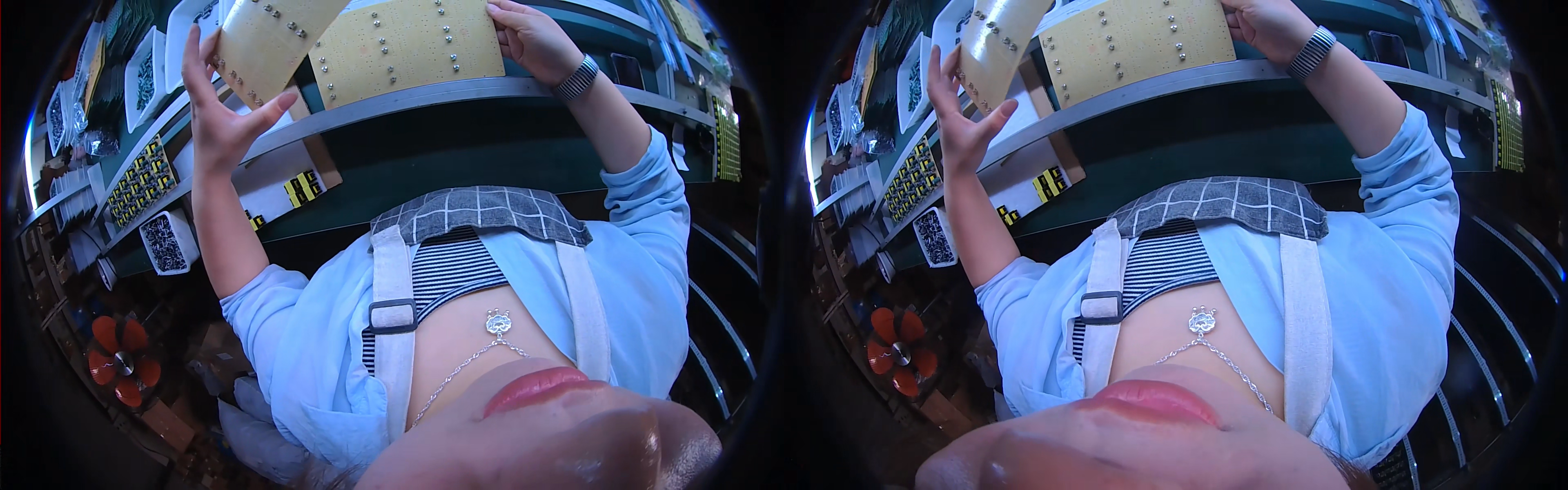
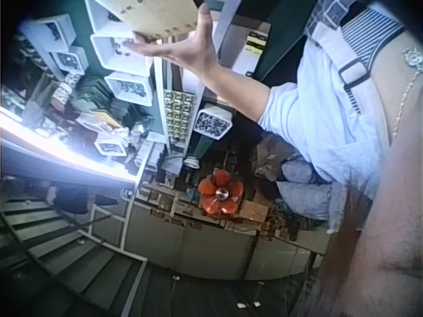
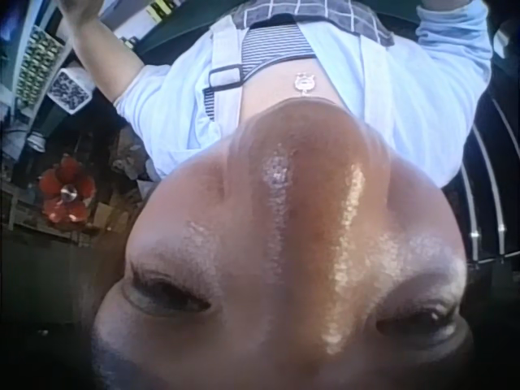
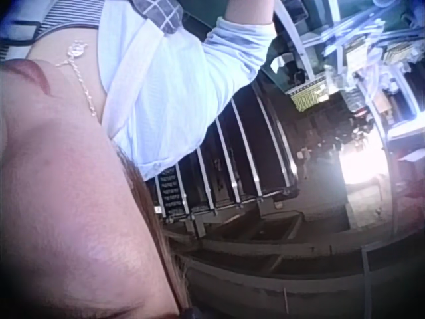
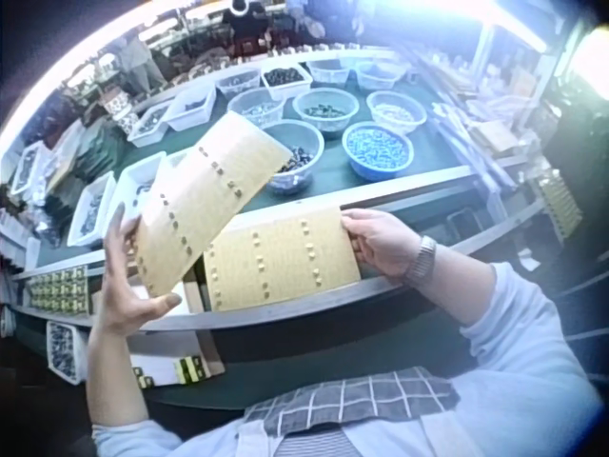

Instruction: The person is manually placing small electronic components into a template or PCB at an assembly station.

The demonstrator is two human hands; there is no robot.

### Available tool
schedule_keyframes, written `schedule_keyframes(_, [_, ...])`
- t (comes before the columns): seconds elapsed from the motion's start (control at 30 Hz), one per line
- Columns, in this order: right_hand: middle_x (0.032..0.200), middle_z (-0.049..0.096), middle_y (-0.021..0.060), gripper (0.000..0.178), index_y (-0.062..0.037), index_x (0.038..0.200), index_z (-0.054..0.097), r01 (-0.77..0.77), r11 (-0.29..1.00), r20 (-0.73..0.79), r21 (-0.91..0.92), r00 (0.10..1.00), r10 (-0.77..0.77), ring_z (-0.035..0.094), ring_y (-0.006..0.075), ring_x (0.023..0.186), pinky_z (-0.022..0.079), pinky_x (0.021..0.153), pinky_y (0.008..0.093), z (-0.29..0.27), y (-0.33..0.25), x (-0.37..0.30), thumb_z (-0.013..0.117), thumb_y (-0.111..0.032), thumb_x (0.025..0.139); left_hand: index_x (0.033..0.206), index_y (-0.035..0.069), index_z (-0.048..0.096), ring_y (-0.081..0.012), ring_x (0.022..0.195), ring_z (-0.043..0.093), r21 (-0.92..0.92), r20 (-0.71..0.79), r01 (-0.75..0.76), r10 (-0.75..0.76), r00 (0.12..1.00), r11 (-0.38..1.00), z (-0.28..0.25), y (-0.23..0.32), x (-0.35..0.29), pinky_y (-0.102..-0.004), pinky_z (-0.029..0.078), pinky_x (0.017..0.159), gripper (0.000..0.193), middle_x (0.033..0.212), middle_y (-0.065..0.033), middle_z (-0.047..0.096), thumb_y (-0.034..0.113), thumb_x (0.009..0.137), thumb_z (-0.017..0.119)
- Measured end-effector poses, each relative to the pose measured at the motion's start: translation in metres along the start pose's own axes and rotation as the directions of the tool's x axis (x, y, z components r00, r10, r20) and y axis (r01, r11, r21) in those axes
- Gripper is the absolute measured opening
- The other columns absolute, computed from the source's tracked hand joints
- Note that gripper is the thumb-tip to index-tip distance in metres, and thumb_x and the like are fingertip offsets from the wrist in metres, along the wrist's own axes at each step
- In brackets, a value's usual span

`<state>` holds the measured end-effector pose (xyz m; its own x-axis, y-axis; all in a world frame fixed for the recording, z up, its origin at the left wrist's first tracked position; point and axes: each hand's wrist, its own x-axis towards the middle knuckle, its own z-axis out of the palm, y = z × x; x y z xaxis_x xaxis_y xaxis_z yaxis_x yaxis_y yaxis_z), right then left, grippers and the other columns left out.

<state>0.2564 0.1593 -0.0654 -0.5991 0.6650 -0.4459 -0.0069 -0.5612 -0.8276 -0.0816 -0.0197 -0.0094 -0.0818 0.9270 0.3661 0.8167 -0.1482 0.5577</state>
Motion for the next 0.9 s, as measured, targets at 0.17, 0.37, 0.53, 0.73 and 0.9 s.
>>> schedule_keyframes(0.17, [0.117,0.067,0.0073,0.032,-0.0011,0.128,0.056,0.044,0.994,0.077,0.099,0.996,-0.052,0.066,0.015,0.1,0.053,0.086,0.0302,-0.005,0.007,0.004,0.046,-0.019,0.104,0.155,0.013,0.014,-0.034,0.135,0.041,-0.001,0.023,-0.078,0.078,0.997,0.997,0.011,0.007,0.007,-0.0515,0.03,0.115,0.123,0.147,-0.0177,0.039,0.053,0.063,0.085])
schedule_keyframes(0.37, [0.117,0.067,0.0077,0.033,-0.0016,0.128,0.057,-0.036,0.999,0.005,-0.023,0.999,0.036,0.067,0.016,0.1,0.053,0.085,0.0307,0.005,0.001,0.007,0.047,-0.021,0.104,0.153,0.01,0.017,-0.0353,0.128,0.047,0.07,0.068,-0.158,0.153,0.986,0.985,0.016,0.022,0.015,-0.0467,0.042,0.108,0.127,0.14,-0.0213,0.042,0.046,0.057,0.091])
schedule_keyframes(0.53, [0.117,0.067,0.0062,0.032,-0.0038,0.125,0.06,0.188,0.957,-0.041,-0.222,0.979,-0.202,0.066,0.0185,0.1,0.053,0.085,0.0307,-0.063,-0.009,-0.005,0.047,-0.024,0.104,0.153,0.008,0.021,-0.0376,0.129,0.046,-0.058,0.146,-0.215,0.221,0.964,0.975,0.046,0.045,0.02,-0.0468,0.04,0.109,0.124,0.14,-0.0212,0.042,0.046,0.057,0.091])
schedule_keyframes(0.73, [0.121,0.064,0.0089,0.039,-0.0059,0.134,0.054,0.187,0.969,0.037,-0.163,0.982,-0.183,0.061,0.0179,0.111,0.05,0.094,0.0337,-0.124,-0.031,-0.055,0.053,-0.028,0.101,0.153,0.008,0.023,-0.0384,0.134,0.041,0.022,0.196,-0.405,0.393,0.898,0.914,0.106,0.089,0.035,-0.0463,0.031,0.114,0.121,0.143,-0.0211,0.04,0.055,0.061,0.085])
schedule_keyframes(0.9, [0.123,0.064,0.0078,0.043,-0.0068,0.137,0.052,0.156,0.951,-0.134,-0.265,0.971,-0.197,0.061,0.0146,0.114,0.049,0.098,0.0309,-0.208,-0.029,-0.065,0.055,-0.03,0.101,0.152,0.008,0.027,-0.0359,0.138,0.036,0.051,0.224,-0.493,0.471,0.853,0.868,0.136,0.105,0.028,-0.0459,0.026,0.115,0.108,0.147,-0.0186,0.039,0.06,0.071,0.077])
